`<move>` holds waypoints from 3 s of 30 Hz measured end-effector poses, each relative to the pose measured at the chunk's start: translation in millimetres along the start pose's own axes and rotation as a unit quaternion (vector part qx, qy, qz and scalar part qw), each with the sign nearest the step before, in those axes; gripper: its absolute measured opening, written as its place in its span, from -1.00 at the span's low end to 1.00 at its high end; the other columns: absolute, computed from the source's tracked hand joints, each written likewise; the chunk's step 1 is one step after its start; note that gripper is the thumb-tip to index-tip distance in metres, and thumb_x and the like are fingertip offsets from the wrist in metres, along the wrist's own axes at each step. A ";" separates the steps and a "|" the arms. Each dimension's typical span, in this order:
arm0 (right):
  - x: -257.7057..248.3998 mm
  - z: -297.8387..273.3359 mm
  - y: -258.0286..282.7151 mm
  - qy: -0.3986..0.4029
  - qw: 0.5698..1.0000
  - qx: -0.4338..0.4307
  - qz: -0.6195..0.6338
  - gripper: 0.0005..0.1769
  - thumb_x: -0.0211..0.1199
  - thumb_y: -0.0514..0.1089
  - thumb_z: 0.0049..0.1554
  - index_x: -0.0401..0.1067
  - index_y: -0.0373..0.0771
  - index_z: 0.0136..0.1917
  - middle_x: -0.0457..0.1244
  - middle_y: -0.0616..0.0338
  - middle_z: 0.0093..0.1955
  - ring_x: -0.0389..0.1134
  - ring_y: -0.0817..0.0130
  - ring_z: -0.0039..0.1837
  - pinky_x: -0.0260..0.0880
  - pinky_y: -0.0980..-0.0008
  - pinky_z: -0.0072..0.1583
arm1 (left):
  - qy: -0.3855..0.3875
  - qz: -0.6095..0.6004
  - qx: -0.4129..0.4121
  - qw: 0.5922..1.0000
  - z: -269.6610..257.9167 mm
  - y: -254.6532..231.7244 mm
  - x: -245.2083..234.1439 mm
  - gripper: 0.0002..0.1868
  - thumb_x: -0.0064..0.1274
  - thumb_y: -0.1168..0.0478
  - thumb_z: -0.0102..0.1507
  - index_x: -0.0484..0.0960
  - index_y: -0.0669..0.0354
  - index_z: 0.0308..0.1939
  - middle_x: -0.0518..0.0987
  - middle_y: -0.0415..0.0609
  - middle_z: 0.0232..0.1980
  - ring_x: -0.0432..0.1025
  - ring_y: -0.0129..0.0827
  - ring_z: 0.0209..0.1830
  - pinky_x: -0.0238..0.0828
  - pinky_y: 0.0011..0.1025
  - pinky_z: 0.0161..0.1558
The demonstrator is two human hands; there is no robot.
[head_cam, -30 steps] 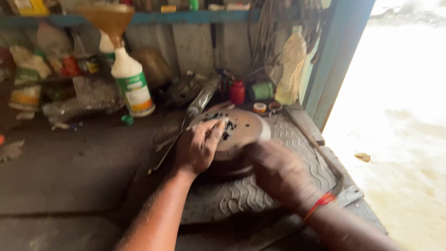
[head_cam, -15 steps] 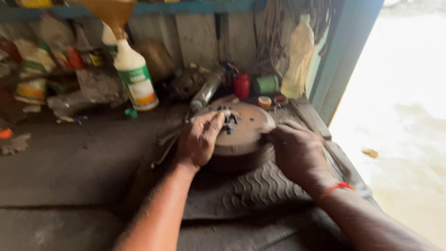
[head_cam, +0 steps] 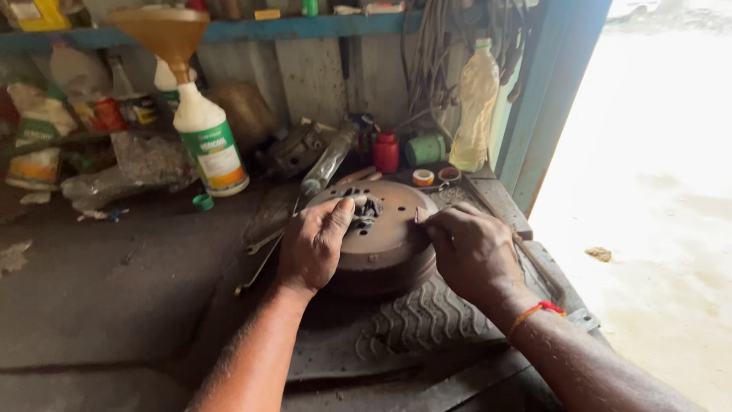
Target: The person cleans a metal brake drum by wiping its outer surface and center hub area with a dark cloth and their hands.
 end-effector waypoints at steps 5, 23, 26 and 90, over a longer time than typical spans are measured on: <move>-11.1 -27.2 39.0 -0.052 0.982 -0.115 0.144 -0.77 0.14 -0.37 0.02 0.45 -0.21 -0.04 0.35 0.10 -0.06 0.43 0.07 -0.04 0.47 0.22 -0.01 | -0.006 -0.040 0.080 0.996 4.2 -7.7 3.2 -0.52 -0.15 -0.10 0.37 0.73 0.15 0.00 0.74 0.04 -0.28 0.63 -0.35 -0.25 0.48 -0.39 -0.17; 9.4 9.1 -28.5 0.027 0.975 0.200 0.088 -0.71 0.22 -0.04 0.20 0.59 -0.26 0.04 0.43 -0.10 -0.04 0.45 -0.08 0.00 0.42 0.04 0.04 | -0.025 0.042 0.056 0.997 1.2 -15.1 4.3 -0.53 -0.13 -0.13 0.35 0.74 0.10 -0.03 0.67 0.13 -0.35 0.62 -0.12 -0.34 0.46 -0.27 -0.30; 0.6 3.6 -17.4 -0.018 0.986 0.125 0.109 -0.64 0.22 -0.01 0.18 0.56 -0.34 0.07 0.41 -0.15 0.04 0.45 -0.11 0.05 0.45 0.08 0.05 | -0.025 0.052 0.060 0.997 4.6 -16.6 3.0 -0.52 -0.13 -0.15 0.35 0.75 0.10 -0.05 0.66 0.12 -0.39 0.61 -0.11 -0.38 0.45 -0.27 -0.32; 7.2 5.5 -11.8 0.043 0.983 0.162 0.078 -0.64 0.23 -0.11 0.06 0.57 -0.19 0.12 0.40 0.01 0.19 0.38 0.02 0.26 0.33 0.14 0.26 | 0.070 0.246 0.135 0.957 -3.4 -49.7 31.3 -0.09 -0.08 -0.42 0.25 0.49 0.39 0.27 0.56 0.34 0.18 0.41 0.08 0.25 0.06 -0.01 0.36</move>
Point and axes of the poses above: each hand's wrist, its own z-axis towards the middle knuckle, its own x-axis out of the palm, y = z × x, the point moved 4 cm from there along z, towards the middle knuckle
